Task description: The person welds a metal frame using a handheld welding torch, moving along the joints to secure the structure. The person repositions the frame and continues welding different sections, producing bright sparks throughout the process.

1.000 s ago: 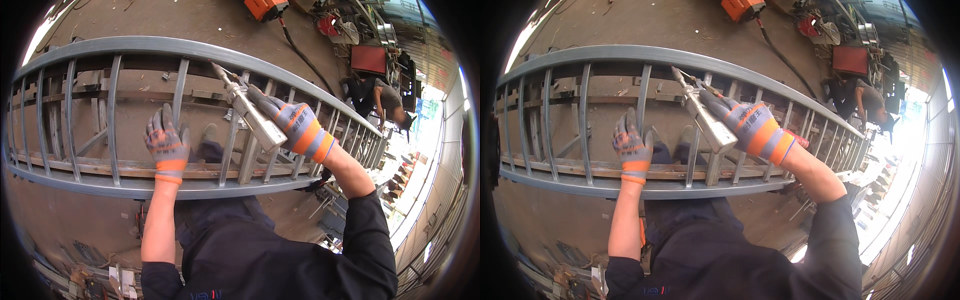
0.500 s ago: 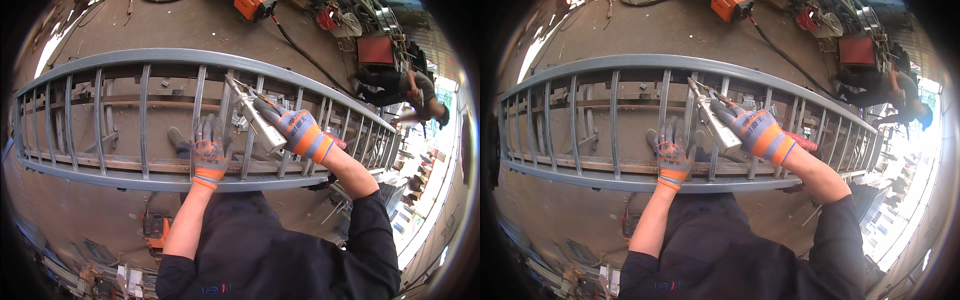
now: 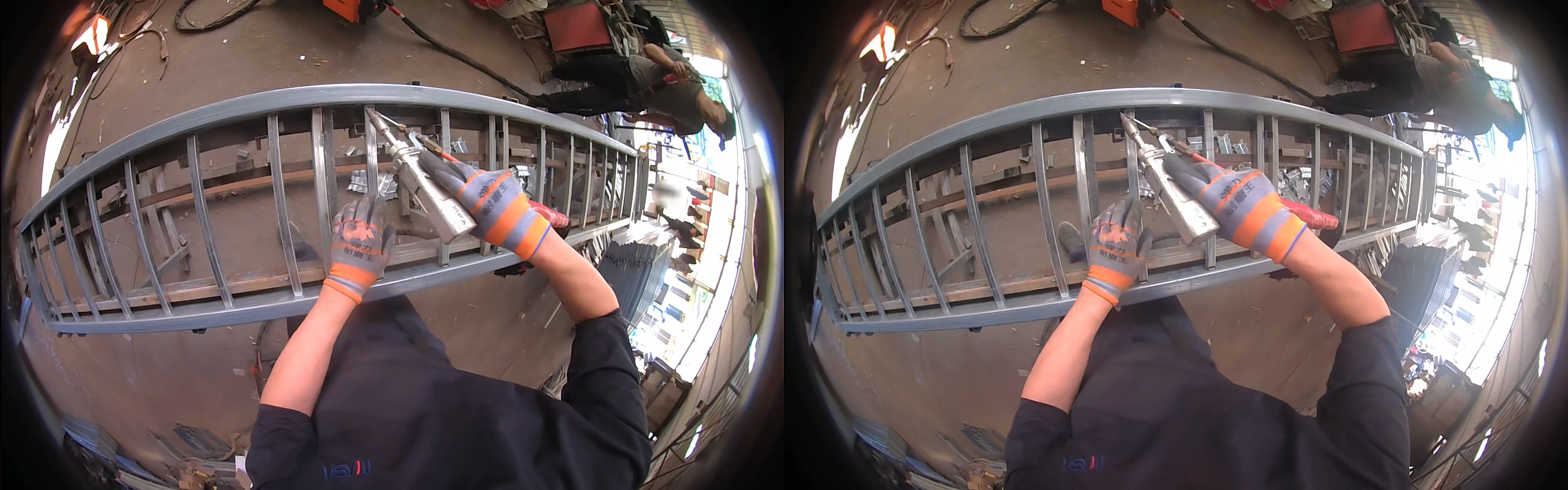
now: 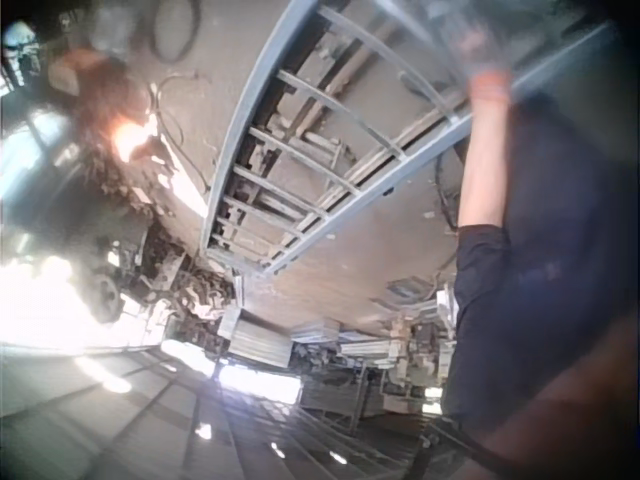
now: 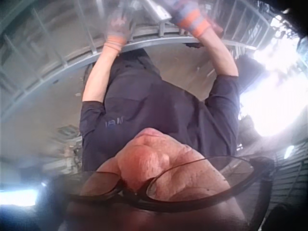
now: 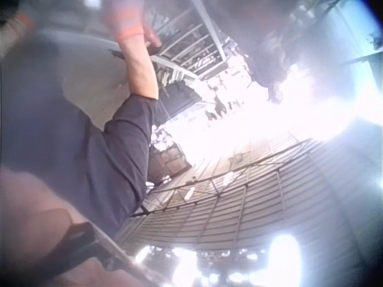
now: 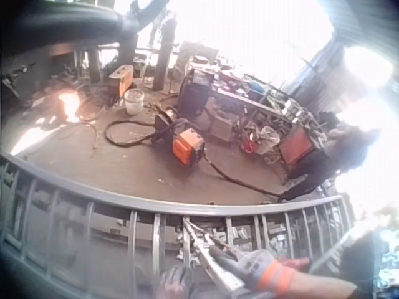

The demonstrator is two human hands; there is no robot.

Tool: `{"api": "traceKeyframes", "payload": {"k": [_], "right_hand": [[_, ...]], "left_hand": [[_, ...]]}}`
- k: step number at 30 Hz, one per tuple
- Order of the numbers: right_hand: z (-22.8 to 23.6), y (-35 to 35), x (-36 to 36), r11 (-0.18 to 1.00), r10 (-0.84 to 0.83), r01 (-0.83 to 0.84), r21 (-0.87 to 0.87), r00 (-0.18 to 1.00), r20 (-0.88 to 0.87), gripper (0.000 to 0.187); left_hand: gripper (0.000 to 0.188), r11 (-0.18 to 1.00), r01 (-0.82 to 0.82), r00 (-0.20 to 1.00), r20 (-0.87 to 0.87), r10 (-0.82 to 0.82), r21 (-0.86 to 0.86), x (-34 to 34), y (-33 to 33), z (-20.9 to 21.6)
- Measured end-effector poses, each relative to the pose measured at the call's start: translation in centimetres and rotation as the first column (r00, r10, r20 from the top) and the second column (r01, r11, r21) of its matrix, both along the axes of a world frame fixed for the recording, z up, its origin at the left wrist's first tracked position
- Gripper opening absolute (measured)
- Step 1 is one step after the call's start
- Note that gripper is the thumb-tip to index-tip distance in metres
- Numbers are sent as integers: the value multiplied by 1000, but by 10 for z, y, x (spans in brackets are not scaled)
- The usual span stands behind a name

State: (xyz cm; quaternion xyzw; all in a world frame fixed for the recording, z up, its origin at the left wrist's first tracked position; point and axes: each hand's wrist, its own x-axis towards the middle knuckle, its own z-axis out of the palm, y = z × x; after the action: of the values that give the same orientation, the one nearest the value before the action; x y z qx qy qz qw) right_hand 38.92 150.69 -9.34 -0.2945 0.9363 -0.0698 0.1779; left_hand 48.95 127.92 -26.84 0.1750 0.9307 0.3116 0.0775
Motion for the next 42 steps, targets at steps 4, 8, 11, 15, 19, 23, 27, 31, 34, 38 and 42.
{"api": "traceKeyframes", "payload": {"k": [4, 8, 11, 15, 19, 23, 27, 31, 34, 38, 42], "right_hand": [[38, 2, 25, 993, -39, 35, -110, 999, -32, 77], [93, -1, 80, 974, -164, 156, -162, 986, -36, 66], [144, -8, 143, 709, -588, 638, -300, 770, 249, 54], [232, -35, 235, 235, -705, 774, -588, 552, 445, 44], [327, -91, 292, 528, -737, 495, -691, 671, -82, 35], [426, -165, 305, 646, -733, 530, -549, 632, -253, 37], [459, -218, 257, 766, -636, 553, -328, 727, -259, 38], [422, -235, 174, 876, -469, 452, -166, 880, -80, 40], [362, -227, 117, 920, -353, 369, -136, 927, 129, 41], [250, -196, 58, 929, -194, 301, -214, 890, 412, 43], [129, -164, 30, 890, -106, 350, -291, 782, 615, 45]], "left_hand": [[57, 999, 16, 1000, 2, -16, 52, 11, -37, 8], [56, 992, 47, 999, 19, -50, 114, 32, -97, 23], [66, 977, 189, 958, 201, -206, 102, 42, -127, 44], [91, 719, 528, 753, 144, -643, 451, 43, -101, 98], [110, 168, 679, 469, -246, -848, 715, 86, -61, 182], [90, -66, 683, 105, -186, -977, 728, 126, -76, 204], [56, 31, 809, -7, 62, -998, 587, 114, -139, 108], [37, 527, 757, 433, 309, -847, 385, 122, -202, 24], [34, 543, 758, 476, 263, -839, 362, 128, -213, 19], [42, 417, 774, 283, 330, -901, 476, 121, -193, 54], [53, 350, 818, 186, 367, -912, 456, 123, -143, 94]]}}
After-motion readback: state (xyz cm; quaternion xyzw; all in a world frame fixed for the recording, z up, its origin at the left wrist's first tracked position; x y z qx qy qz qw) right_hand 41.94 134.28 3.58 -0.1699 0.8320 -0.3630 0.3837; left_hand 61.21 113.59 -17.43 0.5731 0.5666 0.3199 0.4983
